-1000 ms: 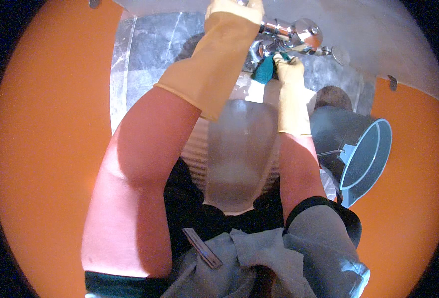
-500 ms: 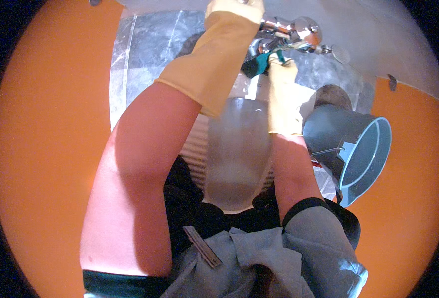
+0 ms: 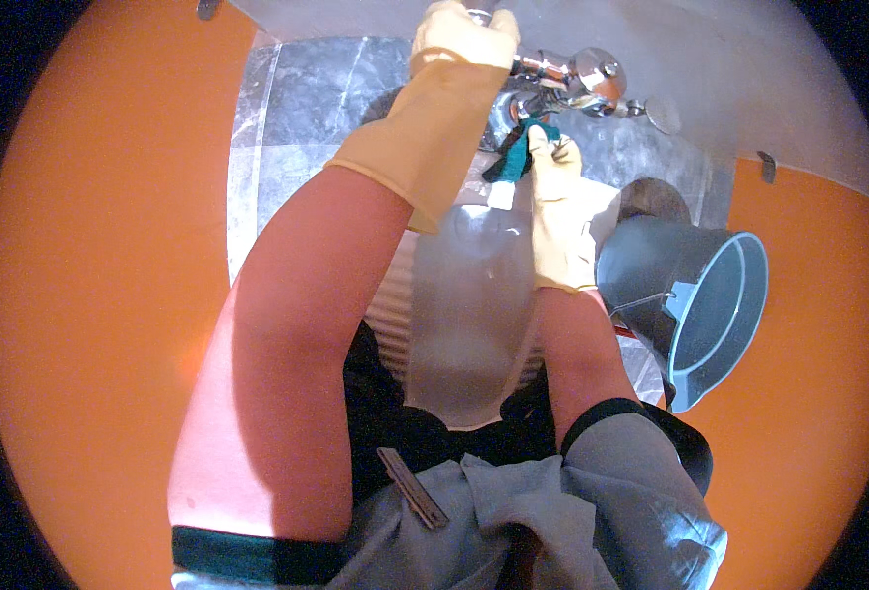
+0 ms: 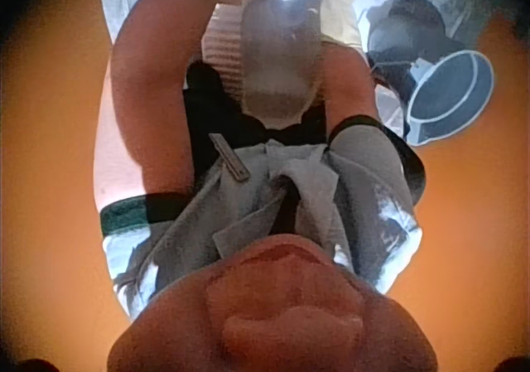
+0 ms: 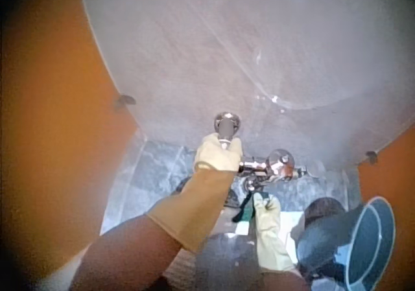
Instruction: The person cleans a toilet fixture by scrubbing the metal surfaces with a sponge and rinsing with a cloth from a bucket.
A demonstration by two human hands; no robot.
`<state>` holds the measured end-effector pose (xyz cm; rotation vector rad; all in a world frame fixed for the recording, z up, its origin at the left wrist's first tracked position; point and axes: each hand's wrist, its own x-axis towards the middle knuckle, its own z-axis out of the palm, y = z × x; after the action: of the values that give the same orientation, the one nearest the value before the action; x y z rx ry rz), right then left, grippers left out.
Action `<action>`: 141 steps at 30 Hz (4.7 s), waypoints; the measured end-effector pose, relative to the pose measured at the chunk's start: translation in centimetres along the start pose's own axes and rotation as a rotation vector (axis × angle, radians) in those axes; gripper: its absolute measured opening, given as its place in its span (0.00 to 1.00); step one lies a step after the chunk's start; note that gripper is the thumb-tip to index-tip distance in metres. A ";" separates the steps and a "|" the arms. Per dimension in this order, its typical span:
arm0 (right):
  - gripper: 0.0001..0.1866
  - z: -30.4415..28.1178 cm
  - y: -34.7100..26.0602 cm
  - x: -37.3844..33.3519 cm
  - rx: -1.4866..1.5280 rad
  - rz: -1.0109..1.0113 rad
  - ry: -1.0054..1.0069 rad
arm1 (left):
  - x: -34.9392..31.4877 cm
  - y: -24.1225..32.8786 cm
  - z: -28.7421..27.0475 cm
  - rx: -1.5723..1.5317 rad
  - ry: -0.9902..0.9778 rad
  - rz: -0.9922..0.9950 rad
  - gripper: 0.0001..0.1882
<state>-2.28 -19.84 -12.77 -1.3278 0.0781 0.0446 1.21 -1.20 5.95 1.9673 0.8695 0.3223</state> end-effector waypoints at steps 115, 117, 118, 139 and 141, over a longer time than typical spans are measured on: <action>0.07 -2.8 -0.5 4.2 -0.341 0.140 0.017 | 0.6 -0.2 0.8 0.048 0.033 -0.027 0.20; 0.05 -2.5 -0.7 5.0 -0.446 0.186 0.010 | 0.7 -0.3 0.9 0.048 0.016 -0.024 0.20; 0.08 -2.5 -0.9 5.4 -0.456 0.190 0.010 | 0.8 -0.3 0.9 0.046 0.008 -0.023 0.20; 0.21 -0.8 -2.8 7.2 -1.060 0.190 0.043 | 0.6 -0.6 0.9 -0.055 0.036 0.051 0.20; 0.19 -0.7 -2.7 7.3 -1.013 0.143 0.038 | 0.4 -0.6 0.8 -0.060 0.067 0.039 0.20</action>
<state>5.18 -21.29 -10.88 -2.3342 0.1986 0.2001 1.67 -1.22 4.92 1.9289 0.8551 0.4345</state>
